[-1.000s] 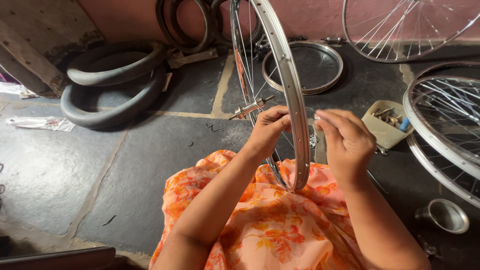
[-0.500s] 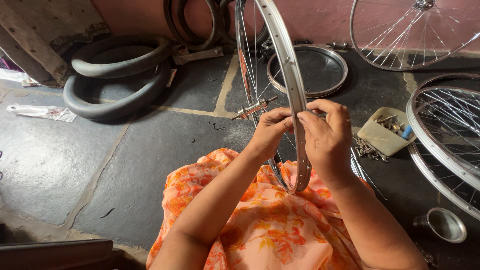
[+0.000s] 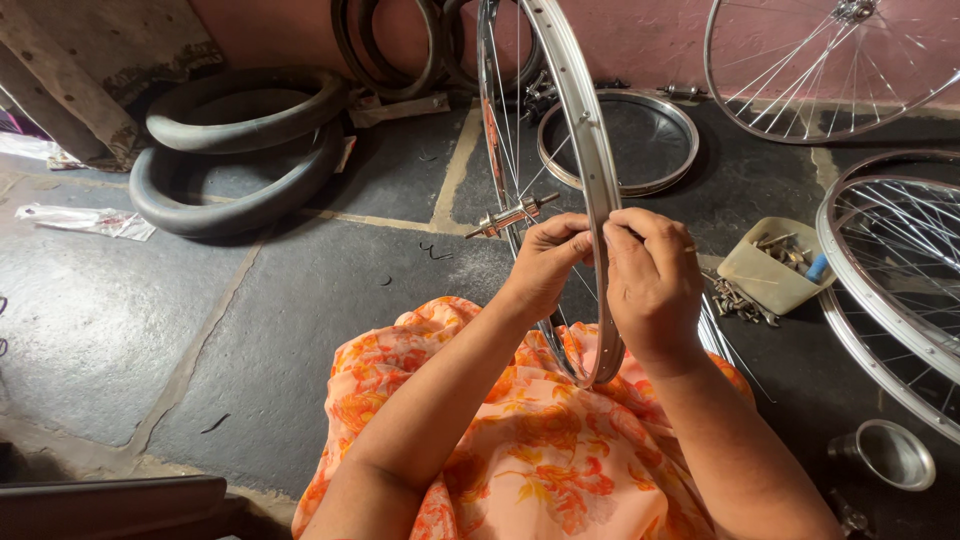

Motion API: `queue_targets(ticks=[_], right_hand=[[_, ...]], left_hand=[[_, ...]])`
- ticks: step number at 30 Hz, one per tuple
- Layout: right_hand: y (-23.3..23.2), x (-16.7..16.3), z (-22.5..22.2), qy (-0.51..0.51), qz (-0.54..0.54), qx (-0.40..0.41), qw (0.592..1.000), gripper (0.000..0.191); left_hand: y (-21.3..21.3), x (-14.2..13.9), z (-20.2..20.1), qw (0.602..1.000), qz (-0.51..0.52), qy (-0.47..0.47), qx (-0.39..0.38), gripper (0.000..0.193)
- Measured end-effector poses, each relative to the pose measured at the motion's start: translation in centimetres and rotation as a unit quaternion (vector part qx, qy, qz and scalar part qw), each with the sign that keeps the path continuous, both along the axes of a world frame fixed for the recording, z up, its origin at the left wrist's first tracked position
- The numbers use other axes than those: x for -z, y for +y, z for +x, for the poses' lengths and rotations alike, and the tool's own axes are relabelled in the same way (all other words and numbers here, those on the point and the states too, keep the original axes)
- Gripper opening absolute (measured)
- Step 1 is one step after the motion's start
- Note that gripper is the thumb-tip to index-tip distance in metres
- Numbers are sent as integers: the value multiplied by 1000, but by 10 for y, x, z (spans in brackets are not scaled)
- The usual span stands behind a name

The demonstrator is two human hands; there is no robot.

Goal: The person sits on the floor and laces a bicycle wheel by inserting spokes through the rim and hub, then tightening them by hand. They rotate the wheel to access different sections and continue adding and adjusting spokes throughout the clip.

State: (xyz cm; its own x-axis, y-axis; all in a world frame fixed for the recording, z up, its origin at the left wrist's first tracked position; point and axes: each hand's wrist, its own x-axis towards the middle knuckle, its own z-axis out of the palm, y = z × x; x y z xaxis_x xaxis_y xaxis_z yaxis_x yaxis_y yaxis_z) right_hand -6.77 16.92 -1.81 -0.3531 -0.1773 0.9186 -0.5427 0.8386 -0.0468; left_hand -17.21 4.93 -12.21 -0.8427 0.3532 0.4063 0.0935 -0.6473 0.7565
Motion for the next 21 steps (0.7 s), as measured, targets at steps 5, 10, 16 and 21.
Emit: queue_targets(ticks=[5, 10, 16, 21], right_hand=[[0, 0, 0, 7, 14, 6, 1000, 20], [1, 2, -1, 7, 6, 16, 1000, 18], [-1, 0, -1, 16, 23, 18, 999, 21], [-3, -4, 9, 13, 53, 38, 998, 21]], left_hand=[[2, -2, 1, 1000, -4, 1, 3, 16], [4, -3, 0, 1000, -9, 2, 7, 16], [5, -3, 0, 1000, -12, 4, -8, 17], [6, -4, -1, 1000, 5, 11, 6, 18]])
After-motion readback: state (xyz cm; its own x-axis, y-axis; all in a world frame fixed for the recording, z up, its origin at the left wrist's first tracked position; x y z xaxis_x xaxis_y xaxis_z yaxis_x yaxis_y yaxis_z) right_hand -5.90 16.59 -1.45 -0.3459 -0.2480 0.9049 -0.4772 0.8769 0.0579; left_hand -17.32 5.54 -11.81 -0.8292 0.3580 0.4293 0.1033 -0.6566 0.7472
